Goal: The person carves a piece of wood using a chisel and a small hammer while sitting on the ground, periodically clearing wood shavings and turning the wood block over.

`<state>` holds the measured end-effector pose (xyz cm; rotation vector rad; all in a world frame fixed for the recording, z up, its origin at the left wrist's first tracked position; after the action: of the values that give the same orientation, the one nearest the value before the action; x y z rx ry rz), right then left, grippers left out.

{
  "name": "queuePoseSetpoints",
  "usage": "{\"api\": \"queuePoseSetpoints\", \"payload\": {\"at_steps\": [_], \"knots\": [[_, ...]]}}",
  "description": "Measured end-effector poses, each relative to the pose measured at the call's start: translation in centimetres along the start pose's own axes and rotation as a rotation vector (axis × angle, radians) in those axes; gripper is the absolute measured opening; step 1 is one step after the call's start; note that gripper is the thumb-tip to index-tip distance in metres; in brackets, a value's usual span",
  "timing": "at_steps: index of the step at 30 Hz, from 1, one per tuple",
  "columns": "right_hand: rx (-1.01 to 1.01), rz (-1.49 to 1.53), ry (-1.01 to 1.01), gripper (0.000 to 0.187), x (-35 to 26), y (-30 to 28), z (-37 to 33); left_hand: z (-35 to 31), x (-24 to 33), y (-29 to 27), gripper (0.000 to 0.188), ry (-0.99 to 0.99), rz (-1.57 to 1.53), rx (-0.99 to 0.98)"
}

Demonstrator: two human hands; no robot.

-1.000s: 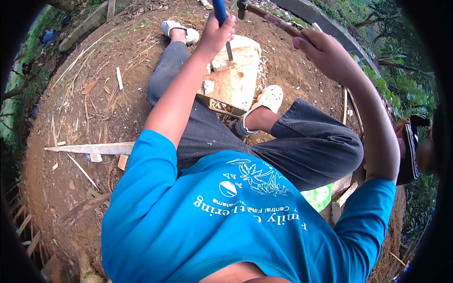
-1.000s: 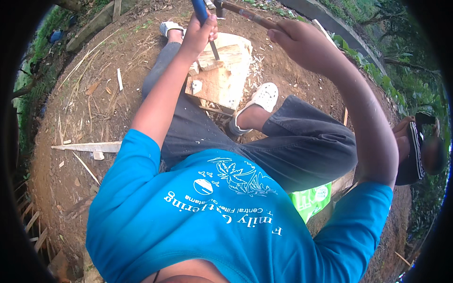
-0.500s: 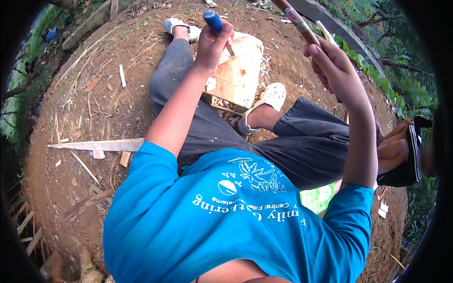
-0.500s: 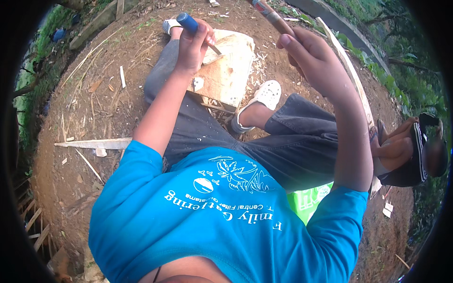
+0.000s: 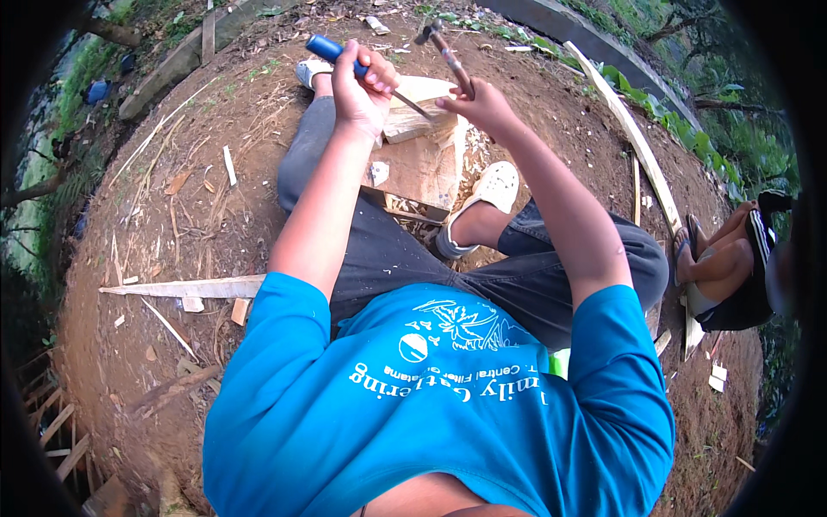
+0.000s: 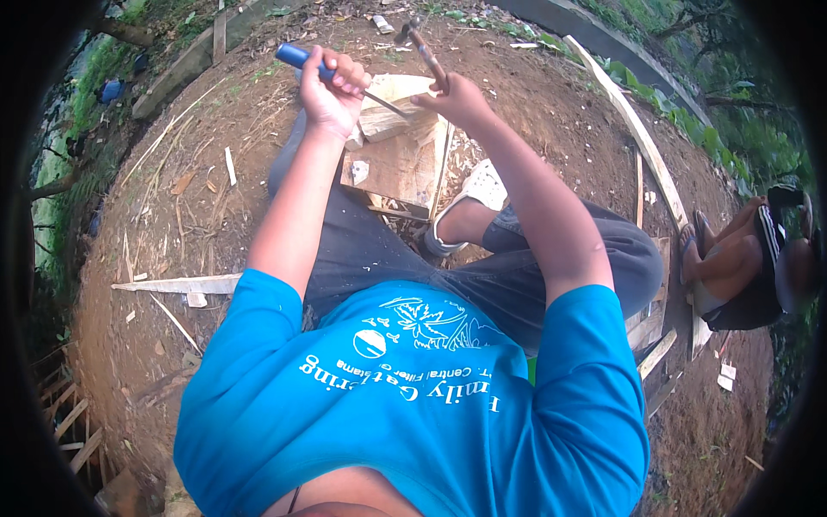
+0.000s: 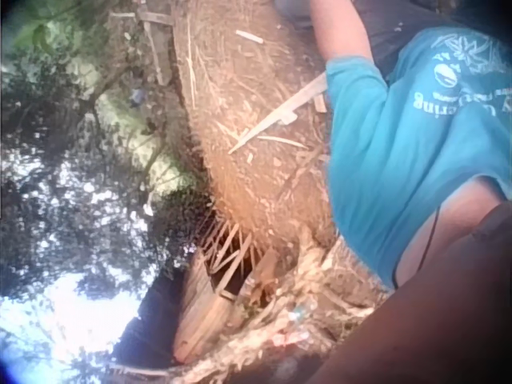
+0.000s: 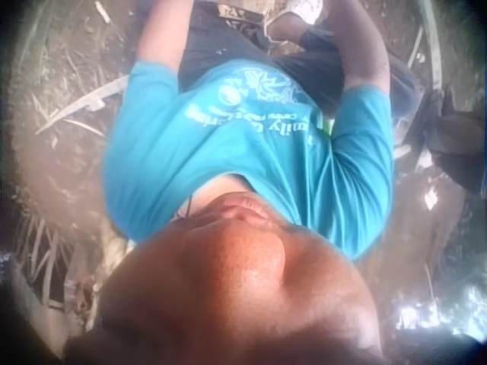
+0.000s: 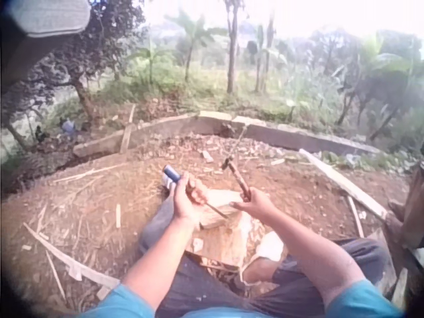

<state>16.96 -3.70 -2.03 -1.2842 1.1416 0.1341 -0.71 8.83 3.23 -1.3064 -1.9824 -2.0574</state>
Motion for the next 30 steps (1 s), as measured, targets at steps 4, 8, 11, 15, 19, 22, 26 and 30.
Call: {"api": "queuePoseSetpoints", "payload": {"at_steps": [4, 8, 11, 15, 19, 22, 26, 30], "knots": [[0.004, 0.058, 0.039, 0.051, 2.8, 0.9, -1.2, -0.4, 2.4, 0.6, 0.033, 0.065, -0.003, -0.073], [0.052, 0.096, 0.064, 0.047, 3.6, 1.0, -1.8, -1.8, 2.6, 0.3, 0.031, 0.179, 0.335, -0.142], [0.043, 0.058, 0.062, 0.044, 3.3, 1.0, -2.2, -2.3, 1.5, 0.4, 0.03, 0.161, 0.423, -0.203], [0.027, 0.038, 0.074, 0.042, 2.5, 0.6, -2.4, -2.5, 0.3, 0.9, 0.024, 0.173, 0.446, -0.208], [0.063, 0.109, 0.066, 0.04, 1.8, -0.2, -2.7, -2.0, -0.3, 1.6, 0.025, 0.181, 0.498, -0.235], [0.079, 0.143, 0.045, 0.039, 1.6, -0.9, -2.7, -1.5, -0.9, 1.8, 0.027, 0.179, 0.516, -0.277], [0.063, 0.078, 0.075, 0.038, 0.1, -3.0, -3.1, -1.2, -1.5, 1.7, 0.028, 0.19, 0.555, -0.269], [0.091, 0.177, 0.051, 0.043, -5.3, -7.0, -4.9, -0.5, -2.0, 1.3, 0.035, 0.286, 0.62, -0.23]]}}
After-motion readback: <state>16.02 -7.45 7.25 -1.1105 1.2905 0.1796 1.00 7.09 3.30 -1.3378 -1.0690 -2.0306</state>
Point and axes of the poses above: each hand's wrist, its own z-axis towards the middle knuckle, its own y-axis out of the palm, x = y × z, the point moved 5 cm from there along z, towards the middle knuckle, and after that the axes turned 12 degrees about x, right-handed, at the moved point
